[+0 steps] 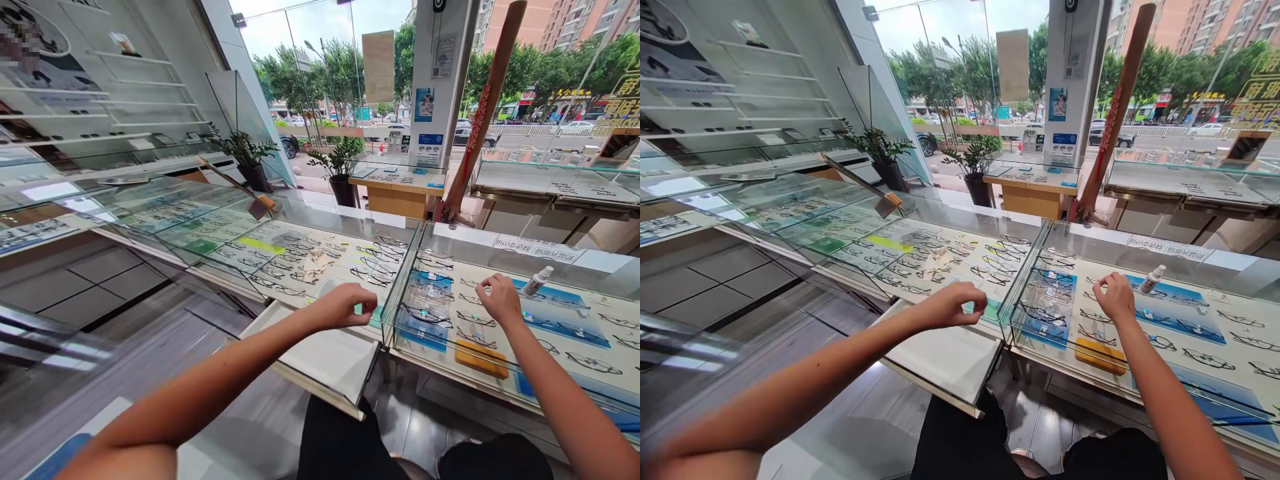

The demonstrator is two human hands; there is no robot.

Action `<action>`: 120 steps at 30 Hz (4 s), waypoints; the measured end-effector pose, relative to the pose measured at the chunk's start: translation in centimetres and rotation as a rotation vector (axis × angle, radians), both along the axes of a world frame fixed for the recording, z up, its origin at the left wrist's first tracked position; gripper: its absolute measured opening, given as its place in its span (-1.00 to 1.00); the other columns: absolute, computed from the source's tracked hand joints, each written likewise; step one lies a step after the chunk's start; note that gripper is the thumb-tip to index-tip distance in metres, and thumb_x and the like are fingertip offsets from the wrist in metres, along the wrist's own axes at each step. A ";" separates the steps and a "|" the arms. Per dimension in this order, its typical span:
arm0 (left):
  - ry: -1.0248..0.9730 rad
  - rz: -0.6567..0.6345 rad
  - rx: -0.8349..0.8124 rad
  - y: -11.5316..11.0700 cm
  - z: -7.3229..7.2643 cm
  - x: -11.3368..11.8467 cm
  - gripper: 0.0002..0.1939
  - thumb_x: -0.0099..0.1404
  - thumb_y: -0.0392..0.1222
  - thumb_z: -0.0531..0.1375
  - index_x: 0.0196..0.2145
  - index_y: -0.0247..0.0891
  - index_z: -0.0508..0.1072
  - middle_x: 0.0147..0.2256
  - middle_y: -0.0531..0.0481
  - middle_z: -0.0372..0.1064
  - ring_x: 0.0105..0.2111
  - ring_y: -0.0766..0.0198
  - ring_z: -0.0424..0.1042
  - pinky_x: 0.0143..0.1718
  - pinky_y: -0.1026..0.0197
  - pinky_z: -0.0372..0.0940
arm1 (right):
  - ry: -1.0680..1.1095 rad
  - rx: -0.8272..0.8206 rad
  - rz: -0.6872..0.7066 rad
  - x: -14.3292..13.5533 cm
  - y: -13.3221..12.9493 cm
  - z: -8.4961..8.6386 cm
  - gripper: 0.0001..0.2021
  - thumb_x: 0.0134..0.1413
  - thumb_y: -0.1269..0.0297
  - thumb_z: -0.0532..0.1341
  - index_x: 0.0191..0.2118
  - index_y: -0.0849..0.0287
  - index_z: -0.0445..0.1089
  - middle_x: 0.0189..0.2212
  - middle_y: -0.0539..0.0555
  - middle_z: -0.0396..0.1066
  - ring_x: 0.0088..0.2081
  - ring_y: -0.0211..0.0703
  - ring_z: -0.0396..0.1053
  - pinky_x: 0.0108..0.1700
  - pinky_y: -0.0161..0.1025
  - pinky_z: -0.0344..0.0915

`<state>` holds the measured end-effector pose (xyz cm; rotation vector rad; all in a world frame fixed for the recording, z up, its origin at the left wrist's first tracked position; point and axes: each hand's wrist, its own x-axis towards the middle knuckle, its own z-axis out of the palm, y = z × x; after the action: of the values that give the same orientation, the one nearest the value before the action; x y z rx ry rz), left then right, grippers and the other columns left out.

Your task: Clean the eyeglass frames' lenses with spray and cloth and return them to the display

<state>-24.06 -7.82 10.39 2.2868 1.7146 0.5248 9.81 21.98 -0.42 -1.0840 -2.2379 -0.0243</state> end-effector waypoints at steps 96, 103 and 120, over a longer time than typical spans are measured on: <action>0.430 0.380 -0.428 -0.3 -11.0 -5.9 -0.36 0.31 0.11 0.21 0.28 -0.14 0.49 0.40 -0.25 0.29 0.30 -0.34 0.28 0.28 -0.31 0.16 | -0.008 0.004 0.009 0.1 -1.0 0.3 -0.81 0.20 0.22 0.19 -0.43 0.10 0.39 -0.35 0.15 0.44 -0.21 0.05 0.31 -0.13 -0.06 0.26; 0.292 0.223 -0.712 -7.1 -3.8 -1.8 -0.40 0.40 0.25 0.13 0.25 -0.03 0.54 0.37 -0.11 0.36 0.40 -0.28 0.20 0.38 -0.26 0.10 | -0.021 -0.052 0.028 -0.7 -1.0 0.4 -0.82 0.19 0.24 0.18 -0.40 0.13 0.43 -0.33 0.18 0.43 -0.20 0.06 0.30 -0.14 -0.05 0.25; 0.389 0.406 -0.105 18.2 4.1 -7.4 -0.38 0.51 0.06 -0.15 0.23 -0.08 0.56 0.41 0.04 0.30 0.21 -0.21 0.22 0.25 -0.21 0.09 | -0.018 -0.088 0.042 -1.0 -1.7 1.0 -0.79 0.23 0.25 0.17 -0.41 0.13 0.45 -0.31 0.22 0.44 -0.18 0.09 0.28 -0.14 -0.03 0.23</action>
<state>-31.51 10.35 14.53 2.0698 2.3501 0.0479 8.78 20.30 0.59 -1.0870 -2.2957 0.0828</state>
